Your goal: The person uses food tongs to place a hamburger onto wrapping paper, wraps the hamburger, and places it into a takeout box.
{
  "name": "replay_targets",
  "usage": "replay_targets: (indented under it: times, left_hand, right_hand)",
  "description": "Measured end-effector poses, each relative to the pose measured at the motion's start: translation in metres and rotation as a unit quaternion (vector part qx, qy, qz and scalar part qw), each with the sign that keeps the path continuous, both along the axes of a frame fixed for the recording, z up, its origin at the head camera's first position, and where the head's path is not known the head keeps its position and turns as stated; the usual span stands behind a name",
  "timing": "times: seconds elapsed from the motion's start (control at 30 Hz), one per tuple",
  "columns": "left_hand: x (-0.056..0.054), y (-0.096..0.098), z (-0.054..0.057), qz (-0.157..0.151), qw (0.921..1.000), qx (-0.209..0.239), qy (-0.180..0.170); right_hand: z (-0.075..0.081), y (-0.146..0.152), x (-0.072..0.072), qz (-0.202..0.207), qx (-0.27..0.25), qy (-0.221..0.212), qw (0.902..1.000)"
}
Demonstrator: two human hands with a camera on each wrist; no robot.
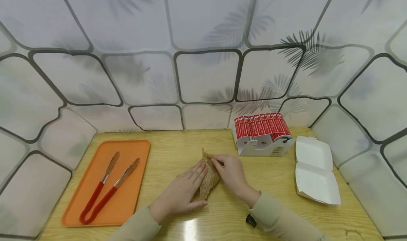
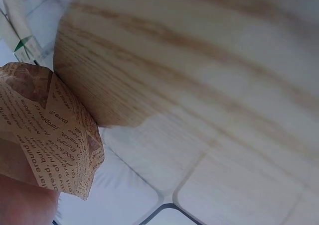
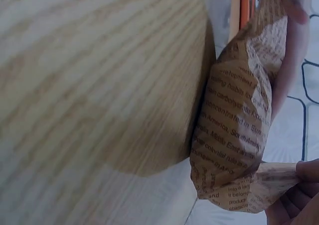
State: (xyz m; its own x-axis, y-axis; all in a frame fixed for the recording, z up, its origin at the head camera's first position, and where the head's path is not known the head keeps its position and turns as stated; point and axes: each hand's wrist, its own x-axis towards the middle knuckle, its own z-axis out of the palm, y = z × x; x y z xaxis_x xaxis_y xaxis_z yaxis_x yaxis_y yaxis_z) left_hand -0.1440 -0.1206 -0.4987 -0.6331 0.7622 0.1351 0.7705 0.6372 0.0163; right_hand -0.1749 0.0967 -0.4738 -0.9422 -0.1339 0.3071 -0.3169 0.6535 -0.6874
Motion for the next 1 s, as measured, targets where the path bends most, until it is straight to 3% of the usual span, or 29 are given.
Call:
replay_targets:
  times: [0.13,0.27,0.43,0.57,0.77,0.9,1.0]
  left_hand:
    - [0.000,0.001,0.000,-0.002,1.0000,0.002,0.006]
    - [0.001,0.000,0.000,-0.003,1.0000,0.005,0.001]
    - [0.001,-0.002,0.001,0.005,0.9961,0.036,-0.080]
    - [-0.001,-0.006,-0.002,0.013,0.9863,0.072,-0.148]
    - [-0.005,-0.014,-0.002,0.007,0.9686,0.140,-0.205]
    - [-0.006,-0.017,-0.001,-0.001,0.9668,0.165,-0.195]
    - [-0.007,-0.018,0.001,-0.014,0.9754,0.160,-0.151]
  right_hand:
    - [-0.002,-0.004,0.007,0.014,0.031,0.034,0.9988]
    - [-0.005,-0.006,0.014,0.017,0.042,0.038,0.9983]
    - [-0.009,-0.008,0.019,0.021,0.034,0.024,0.9989]
    - [-0.013,-0.007,0.021,0.030,0.046,0.037,0.9978]
    - [-0.023,-0.006,0.023,0.051,0.090,0.080,0.9914]
    - [-0.025,-0.005,0.025,0.062,0.116,0.096,0.9867]
    - [-0.025,-0.004,0.026,0.064,0.131,0.092,0.9850]
